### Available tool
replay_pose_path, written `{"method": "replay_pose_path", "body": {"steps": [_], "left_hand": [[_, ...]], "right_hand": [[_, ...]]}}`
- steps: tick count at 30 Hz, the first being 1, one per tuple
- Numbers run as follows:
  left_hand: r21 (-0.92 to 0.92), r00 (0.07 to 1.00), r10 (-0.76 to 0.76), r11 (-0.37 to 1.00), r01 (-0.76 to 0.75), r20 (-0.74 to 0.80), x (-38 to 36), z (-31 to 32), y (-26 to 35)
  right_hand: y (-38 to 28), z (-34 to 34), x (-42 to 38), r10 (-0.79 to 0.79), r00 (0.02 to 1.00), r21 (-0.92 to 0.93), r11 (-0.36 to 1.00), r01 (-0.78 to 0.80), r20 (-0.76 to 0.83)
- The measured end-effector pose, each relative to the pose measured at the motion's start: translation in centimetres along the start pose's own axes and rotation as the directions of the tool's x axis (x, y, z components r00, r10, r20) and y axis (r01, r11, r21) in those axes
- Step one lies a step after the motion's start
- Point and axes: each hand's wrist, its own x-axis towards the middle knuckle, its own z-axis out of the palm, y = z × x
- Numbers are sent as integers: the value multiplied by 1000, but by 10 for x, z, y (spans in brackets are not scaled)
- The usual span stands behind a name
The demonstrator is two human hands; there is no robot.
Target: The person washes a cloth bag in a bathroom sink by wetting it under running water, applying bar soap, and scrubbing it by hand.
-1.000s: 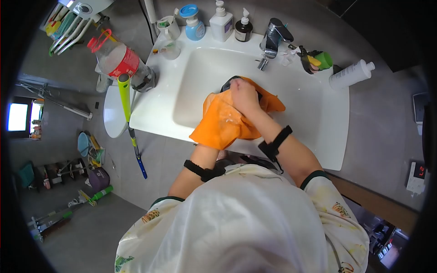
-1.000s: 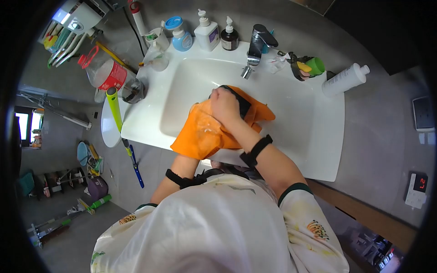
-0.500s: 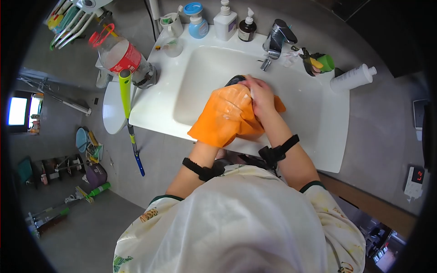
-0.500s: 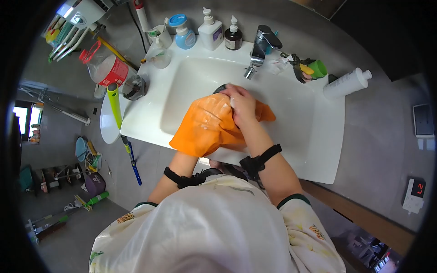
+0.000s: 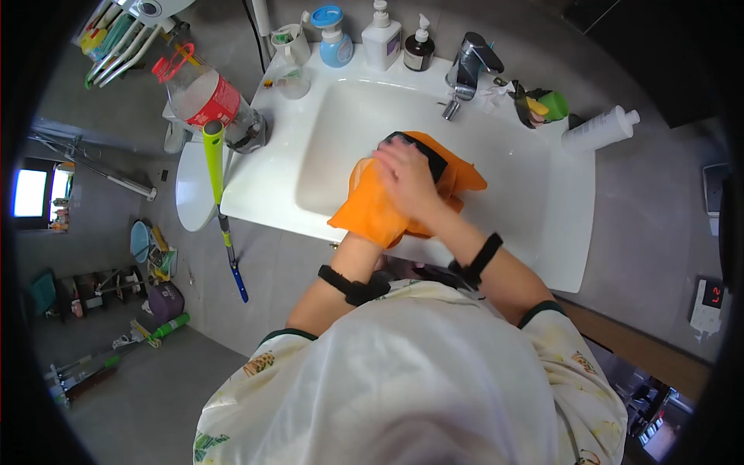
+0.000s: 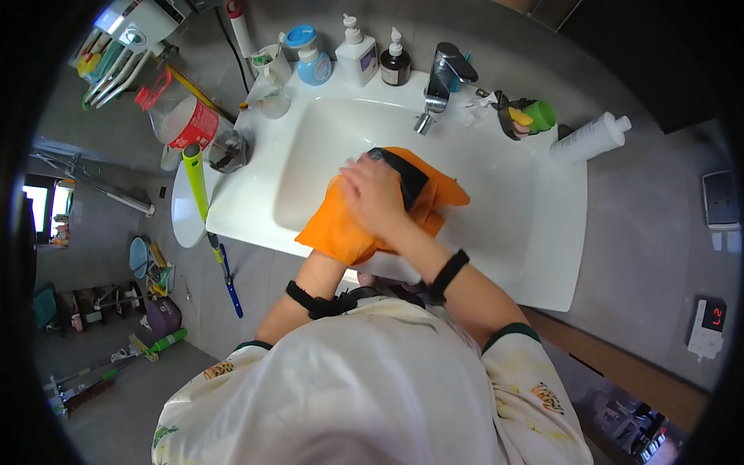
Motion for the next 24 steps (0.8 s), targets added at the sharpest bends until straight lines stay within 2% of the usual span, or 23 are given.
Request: {"method": "replay_pose_path", "body": {"steps": [1,2,3,4,5,6,7,8,9,10,12,13,14,16,17,18,19,20,21,23,24], "left_hand": [[-18,1000,7,1000,-7,-14,-3,5,-4],[-396,988,-139,912,103,-63,-12,9,-5],[-565,974,-217,812,147,-58,-20,12,-10],[-714,954,-294,679,169,-53,-20,3,-7],[-381,972,-137,902,201,189,9,-40,13],[-188,936,-108,966,179,334,13,-52,19],[-6,879,-77,996,90,471,17,-65,25],[-69,947,46,997,-25,318,10,-67,28],[-111,975,168,982,-153,142,9,-68,28],[-110,975,175,981,-160,136,14,-71,25],[-89,972,202,973,-213,-116,20,-83,15],[-87,975,187,976,-198,-122,25,-90,6],[44,944,267,964,-263,-196,32,-98,-6],[177,907,344,935,-308,-243,32,-81,-29],[-589,966,-150,808,-3,-212,28,-44,-51],[-851,952,-306,506,141,-24,32,-33,-53],[-966,881,-443,108,235,165,36,-21,-54],[-955,834,-470,-79,286,289,34,-21,-41],[-905,774,-471,-268,331,423,27,-21,-27],[-696,619,-398,-619,364,677,8,-22,3],[-559,540,-332,-760,333,773,6,-21,11]], "right_hand": [[-18,-4,-11,-109,993,131,985,113,-37],[-37,-11,-16,-213,963,127,973,193,163],[-31,-10,-16,-214,961,130,973,193,173],[-16,-8,-11,-215,974,76,975,210,76],[3,-4,0,-225,974,20,974,226,-29],[34,4,6,-231,973,-188,956,223,-21],[34,-10,19,394,909,244,876,-416,134],[51,-15,32,494,856,388,767,-511,151],[65,-23,28,648,736,659,469,-588,195],[78,-30,26,709,695,670,458,-584,122],[78,-57,12,698,702,691,438,-575,141],[69,-65,7,689,706,714,411,-567,165],[55,-68,4,689,702,708,405,-579,181],[25,-67,-5,683,717,571,536,-622,139],[23,-49,-12,550,831,554,669,-497,82],[20,-29,-17,397,918,525,777,-348,21],[4,-24,-16,396,916,345,852,-393,67],[-1,-7,-15,209,977,294,937,-188,-43],[2,-3,-13,203,977,178,961,-212,68],[15,0,-15,318,948,258,918,-302,-22],[25,1,-16,446,887,303,867,-394,-122]]}}
